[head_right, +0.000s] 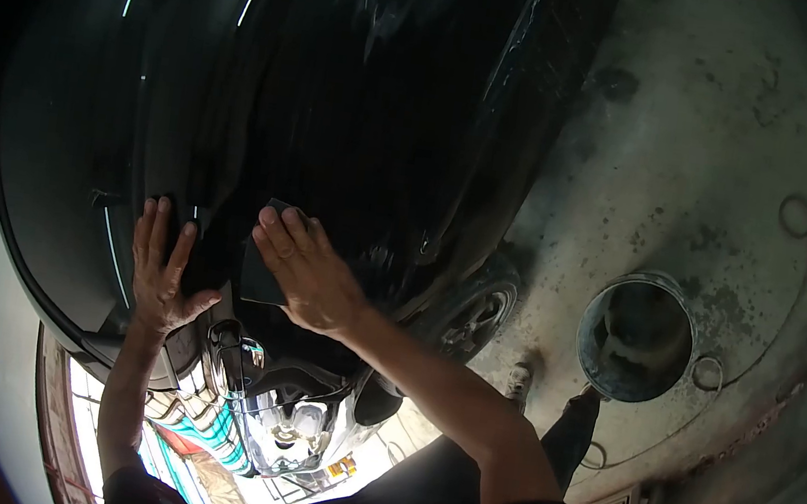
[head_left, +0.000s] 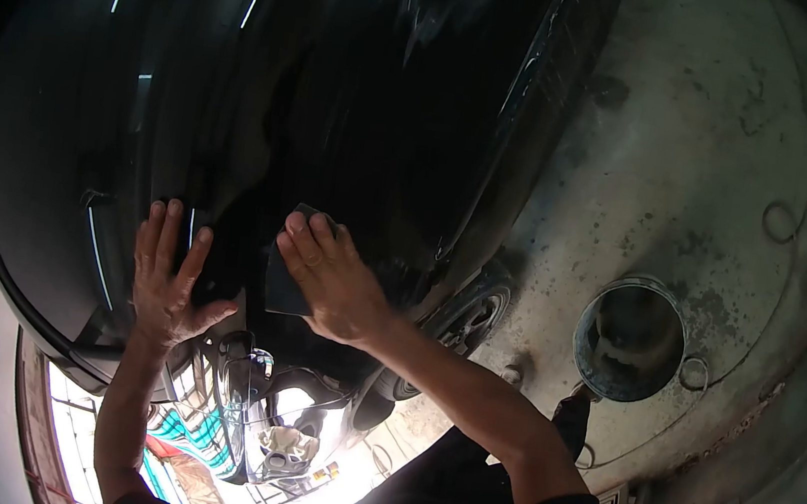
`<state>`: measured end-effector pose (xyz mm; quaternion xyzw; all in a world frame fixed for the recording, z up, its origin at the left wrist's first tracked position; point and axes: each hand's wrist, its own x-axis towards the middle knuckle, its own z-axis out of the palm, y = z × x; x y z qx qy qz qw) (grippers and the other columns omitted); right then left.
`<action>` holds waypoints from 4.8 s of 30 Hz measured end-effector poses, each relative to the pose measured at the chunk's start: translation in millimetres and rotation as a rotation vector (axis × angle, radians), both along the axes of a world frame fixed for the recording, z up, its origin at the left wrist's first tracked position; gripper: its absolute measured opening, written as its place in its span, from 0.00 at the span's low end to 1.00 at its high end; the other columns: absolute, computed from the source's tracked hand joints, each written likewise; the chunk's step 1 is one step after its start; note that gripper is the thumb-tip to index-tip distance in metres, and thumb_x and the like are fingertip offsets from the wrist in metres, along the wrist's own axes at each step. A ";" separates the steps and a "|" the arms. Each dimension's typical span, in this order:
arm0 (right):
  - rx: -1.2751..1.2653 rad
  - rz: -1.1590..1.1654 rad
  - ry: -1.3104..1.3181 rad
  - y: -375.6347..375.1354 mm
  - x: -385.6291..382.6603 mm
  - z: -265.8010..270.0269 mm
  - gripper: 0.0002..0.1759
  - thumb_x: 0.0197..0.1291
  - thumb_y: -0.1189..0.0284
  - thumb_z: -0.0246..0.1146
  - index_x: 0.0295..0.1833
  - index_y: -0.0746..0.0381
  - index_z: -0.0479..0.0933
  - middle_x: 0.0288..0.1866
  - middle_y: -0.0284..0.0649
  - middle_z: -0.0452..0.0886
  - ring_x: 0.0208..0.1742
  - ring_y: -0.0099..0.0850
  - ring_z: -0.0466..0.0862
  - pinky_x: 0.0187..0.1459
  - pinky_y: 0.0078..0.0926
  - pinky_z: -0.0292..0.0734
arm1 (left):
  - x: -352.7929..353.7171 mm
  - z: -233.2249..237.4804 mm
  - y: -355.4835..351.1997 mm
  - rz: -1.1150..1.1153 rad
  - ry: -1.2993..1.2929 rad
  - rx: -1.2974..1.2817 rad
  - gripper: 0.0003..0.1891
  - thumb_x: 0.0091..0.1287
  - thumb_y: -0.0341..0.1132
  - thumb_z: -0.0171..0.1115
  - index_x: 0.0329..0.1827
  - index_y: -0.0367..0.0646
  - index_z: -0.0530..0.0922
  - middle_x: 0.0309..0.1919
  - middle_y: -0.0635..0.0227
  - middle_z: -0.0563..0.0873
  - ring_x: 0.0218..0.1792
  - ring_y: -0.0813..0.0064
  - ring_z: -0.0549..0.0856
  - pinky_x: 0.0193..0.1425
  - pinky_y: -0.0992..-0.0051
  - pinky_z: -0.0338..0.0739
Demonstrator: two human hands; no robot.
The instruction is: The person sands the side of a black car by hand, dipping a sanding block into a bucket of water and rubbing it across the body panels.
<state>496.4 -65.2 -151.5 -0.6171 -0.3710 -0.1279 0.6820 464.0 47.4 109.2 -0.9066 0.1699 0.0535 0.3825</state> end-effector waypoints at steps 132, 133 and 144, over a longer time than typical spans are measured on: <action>-0.079 -0.136 0.426 10.6 -43.4 -61.5 0.44 0.72 0.55 0.61 0.80 0.75 0.55 0.83 0.68 0.50 0.84 0.64 0.52 0.80 0.62 0.53 | 6.7 -4.3 10.2 -0.157 -0.003 0.037 0.52 0.61 0.82 0.46 0.80 0.53 0.67 0.80 0.53 0.64 0.80 0.47 0.63 0.80 0.41 0.63; 0.011 -0.189 0.434 15.6 1.9 -61.6 0.45 0.73 0.56 0.61 0.80 0.75 0.53 0.84 0.68 0.47 0.85 0.64 0.50 0.81 0.61 0.51 | 4.6 -4.4 8.9 -0.149 -0.002 0.035 0.52 0.61 0.82 0.46 0.80 0.54 0.67 0.81 0.53 0.64 0.80 0.47 0.63 0.80 0.41 0.63; -0.157 -0.041 0.285 7.1 -53.9 -46.2 0.52 0.59 0.55 0.72 0.80 0.71 0.58 0.85 0.63 0.50 0.85 0.59 0.52 0.80 0.63 0.53 | 6.9 -5.3 13.1 -0.164 -0.010 0.023 0.52 0.62 0.83 0.43 0.81 0.55 0.66 0.81 0.53 0.63 0.81 0.45 0.61 0.80 0.38 0.61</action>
